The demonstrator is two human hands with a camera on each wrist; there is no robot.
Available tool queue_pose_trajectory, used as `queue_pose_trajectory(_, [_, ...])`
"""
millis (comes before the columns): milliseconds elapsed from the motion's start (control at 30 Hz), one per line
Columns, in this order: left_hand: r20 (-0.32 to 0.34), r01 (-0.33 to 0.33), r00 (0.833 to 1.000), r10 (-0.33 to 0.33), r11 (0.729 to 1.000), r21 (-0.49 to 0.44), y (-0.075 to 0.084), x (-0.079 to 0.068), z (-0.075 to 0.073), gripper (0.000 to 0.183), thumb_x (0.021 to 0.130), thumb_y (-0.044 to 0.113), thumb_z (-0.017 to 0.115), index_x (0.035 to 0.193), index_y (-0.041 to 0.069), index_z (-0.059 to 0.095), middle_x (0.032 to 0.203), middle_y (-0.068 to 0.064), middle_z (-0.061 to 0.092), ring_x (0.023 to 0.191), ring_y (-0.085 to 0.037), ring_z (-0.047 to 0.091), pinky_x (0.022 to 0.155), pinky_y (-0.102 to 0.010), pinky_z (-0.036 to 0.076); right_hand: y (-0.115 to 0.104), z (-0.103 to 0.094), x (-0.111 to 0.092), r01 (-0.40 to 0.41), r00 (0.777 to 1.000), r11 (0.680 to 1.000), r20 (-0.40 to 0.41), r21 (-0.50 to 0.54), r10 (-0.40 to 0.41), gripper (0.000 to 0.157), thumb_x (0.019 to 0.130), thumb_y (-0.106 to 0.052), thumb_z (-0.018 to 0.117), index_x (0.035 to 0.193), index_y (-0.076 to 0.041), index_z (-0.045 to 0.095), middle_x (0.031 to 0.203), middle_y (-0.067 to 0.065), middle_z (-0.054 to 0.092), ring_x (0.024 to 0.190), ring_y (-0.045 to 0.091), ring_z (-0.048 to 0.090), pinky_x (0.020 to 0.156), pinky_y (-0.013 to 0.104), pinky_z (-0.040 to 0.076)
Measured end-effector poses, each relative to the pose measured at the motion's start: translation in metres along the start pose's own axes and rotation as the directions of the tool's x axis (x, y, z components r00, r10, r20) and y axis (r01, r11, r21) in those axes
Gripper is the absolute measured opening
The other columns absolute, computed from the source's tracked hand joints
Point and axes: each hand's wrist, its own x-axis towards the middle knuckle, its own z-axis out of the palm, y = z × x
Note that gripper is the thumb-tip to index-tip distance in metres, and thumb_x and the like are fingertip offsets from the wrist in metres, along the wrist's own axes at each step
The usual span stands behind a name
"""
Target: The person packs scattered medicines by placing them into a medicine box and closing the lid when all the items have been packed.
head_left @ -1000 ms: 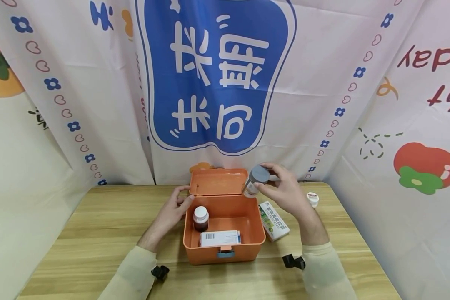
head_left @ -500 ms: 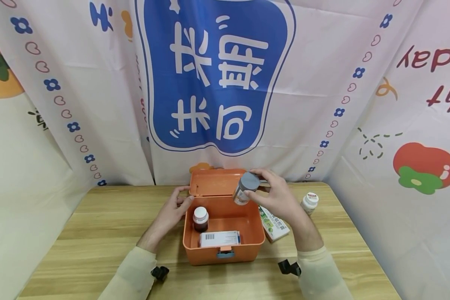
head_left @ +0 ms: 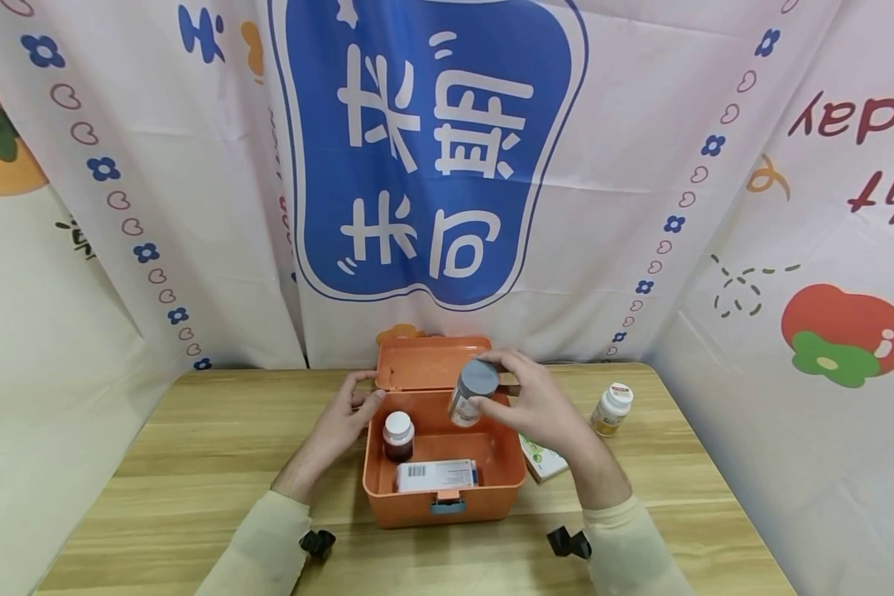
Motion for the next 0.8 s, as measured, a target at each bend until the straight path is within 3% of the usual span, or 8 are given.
queue_pose_trajectory(233, [0.012, 0.010, 1.000, -0.010, 1.000, -0.011, 0.003, -0.001, 0.000, 0.054, 0.110, 0.047, 0.052, 0.156, 0.021, 0.038, 0.130, -0.022, 0.071, 0.119, -0.030, 0.070, 0.097, -0.039, 0.059, 0.001, 0.006, 0.000, 0.009, 1.000, 1.000, 0.030, -0.003, -0.008, 0.051, 0.092, -0.024, 0.083, 0.138, -0.026, 0.060, 0.125, -0.005, 0.063, 0.115, 0.016, 0.066, 0.100, 0.032, 0.062])
queue_pose_trajectory(500, [0.045, 0.013, 0.999, -0.011, 0.998, -0.053, 0.002, -0.001, -0.001, 0.054, 0.112, 0.043, 0.051, 0.157, 0.018, 0.035, 0.131, -0.024, 0.069, 0.119, -0.030, 0.068, 0.095, -0.036, 0.059, 0.006, 0.012, 0.000, 0.030, 0.998, 0.998, 0.049, -0.056, -0.028, 0.050, 0.091, -0.029, 0.085, 0.135, -0.029, 0.061, 0.121, -0.009, 0.063, 0.114, 0.016, 0.066, 0.101, 0.043, 0.062])
queue_pose_trajectory(800, [0.057, 0.000, 0.998, 0.004, 0.998, -0.061, 0.002, 0.001, 0.000, 0.052, 0.112, 0.040, 0.051, 0.157, 0.018, 0.038, 0.126, -0.023, 0.069, 0.114, -0.025, 0.067, 0.091, -0.033, 0.059, 0.008, 0.019, 0.000, 0.018, 0.997, 0.999, 0.075, -0.028, -0.016, 0.052, 0.091, -0.025, 0.085, 0.136, -0.027, 0.060, 0.124, -0.010, 0.063, 0.115, 0.012, 0.067, 0.100, 0.035, 0.062])
